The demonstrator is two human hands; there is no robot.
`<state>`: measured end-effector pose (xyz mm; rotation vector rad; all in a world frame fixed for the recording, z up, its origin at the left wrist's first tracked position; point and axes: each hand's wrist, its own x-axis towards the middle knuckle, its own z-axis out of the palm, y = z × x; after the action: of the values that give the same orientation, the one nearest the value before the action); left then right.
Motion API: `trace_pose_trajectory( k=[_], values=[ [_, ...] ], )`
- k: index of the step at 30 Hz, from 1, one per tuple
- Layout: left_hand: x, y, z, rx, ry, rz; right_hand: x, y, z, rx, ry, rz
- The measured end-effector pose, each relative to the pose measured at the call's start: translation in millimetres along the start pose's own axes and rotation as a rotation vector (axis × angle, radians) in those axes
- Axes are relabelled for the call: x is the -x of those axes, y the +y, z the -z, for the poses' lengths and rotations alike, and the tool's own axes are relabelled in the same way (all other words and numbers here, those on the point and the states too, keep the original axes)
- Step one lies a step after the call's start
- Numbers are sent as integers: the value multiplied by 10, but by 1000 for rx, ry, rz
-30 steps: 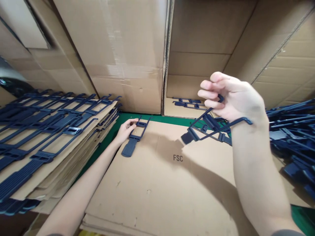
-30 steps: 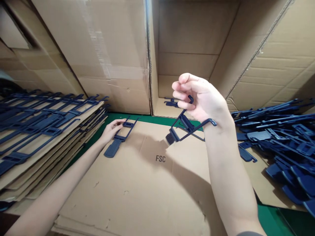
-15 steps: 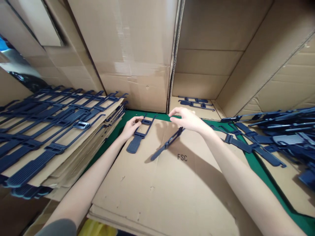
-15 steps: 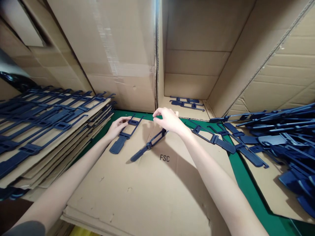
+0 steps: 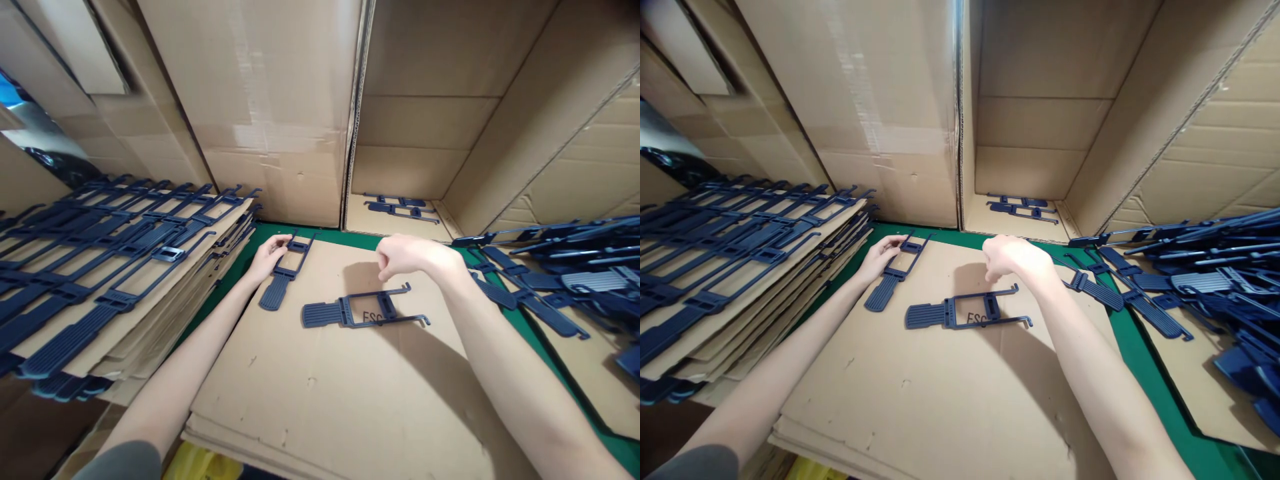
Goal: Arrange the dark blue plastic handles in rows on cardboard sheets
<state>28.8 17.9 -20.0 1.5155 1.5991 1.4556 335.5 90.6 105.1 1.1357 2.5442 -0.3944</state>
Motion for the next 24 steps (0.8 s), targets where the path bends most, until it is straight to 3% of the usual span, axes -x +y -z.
trace_pose_trajectory(
  k=[5,7,10,15,20,24],
  values=[
    [9,25,4,-10,-2,3,92,-241,-1,-13,-258,-9],
    [11,29,5,-13,-2,6,93,-386,-33,57,-281,-38],
    [10,28,3,-12,-3,6,71,-499,-99,152,-153,4],
    [7,33,3,7,0,-14,-101,-395,-228,123,104,140],
    [12,43,25,49,-20,-46,-271,-268,-251,26,220,284],
    [15,35,38,76,-62,-52,-299,-174,-236,-58,215,412]
  ],
)
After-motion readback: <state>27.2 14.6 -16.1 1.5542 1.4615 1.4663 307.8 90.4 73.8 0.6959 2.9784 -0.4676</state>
